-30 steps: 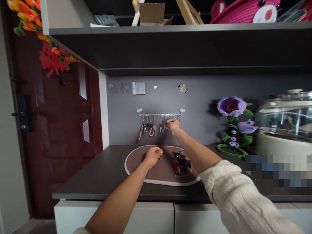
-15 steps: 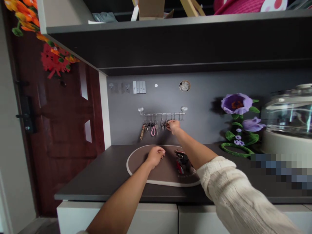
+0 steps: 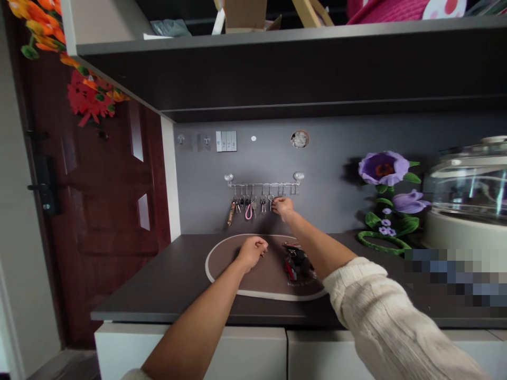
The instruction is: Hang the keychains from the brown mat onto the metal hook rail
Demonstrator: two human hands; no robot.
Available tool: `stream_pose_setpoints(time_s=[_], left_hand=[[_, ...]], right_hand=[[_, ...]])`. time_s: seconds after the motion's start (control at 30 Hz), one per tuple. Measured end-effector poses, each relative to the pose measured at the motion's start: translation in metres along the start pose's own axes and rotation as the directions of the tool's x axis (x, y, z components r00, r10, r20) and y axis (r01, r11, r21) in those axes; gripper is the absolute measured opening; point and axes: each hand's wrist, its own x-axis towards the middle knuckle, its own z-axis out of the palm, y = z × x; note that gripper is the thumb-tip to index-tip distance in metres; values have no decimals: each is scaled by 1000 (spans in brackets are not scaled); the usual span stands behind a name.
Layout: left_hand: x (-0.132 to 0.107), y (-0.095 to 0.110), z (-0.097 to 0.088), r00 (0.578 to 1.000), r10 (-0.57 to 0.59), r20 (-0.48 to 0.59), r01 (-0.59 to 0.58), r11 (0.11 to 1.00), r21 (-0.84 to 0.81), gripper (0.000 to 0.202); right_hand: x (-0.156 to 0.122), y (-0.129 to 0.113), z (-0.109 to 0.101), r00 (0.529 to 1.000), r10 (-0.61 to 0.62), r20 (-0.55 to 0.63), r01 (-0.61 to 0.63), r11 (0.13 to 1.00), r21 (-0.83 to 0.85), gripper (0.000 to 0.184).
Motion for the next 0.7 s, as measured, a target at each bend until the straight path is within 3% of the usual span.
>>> stream_pose_setpoints(time_s=[0.13,0.23,0.4,0.57,0.7], left_hand=[[-1,0,-1,1000,12,14,-12,1000,-1,10],[-1,-1,-2,999,19,30,-19,1000,-1,8],[-2,2,1,999,-30,41,26,996,81,6],[-7,12,8,992,-126,15,123,986,116,6],[-15,18,10,998,-56,8,56,998,16,7]], right_hand=[[-15,-7,-8,992,127,-3,-127,991,52,10],[-30,-13,-16,989,145,8,-145,986,80,9],[-56,-17,-32,995,79,56,-82,995,59,9],[-84,-9,-47,989,-17,149,33,994,-101,12],[-106,2,-58,969,-110,219,163,957,-241,12]])
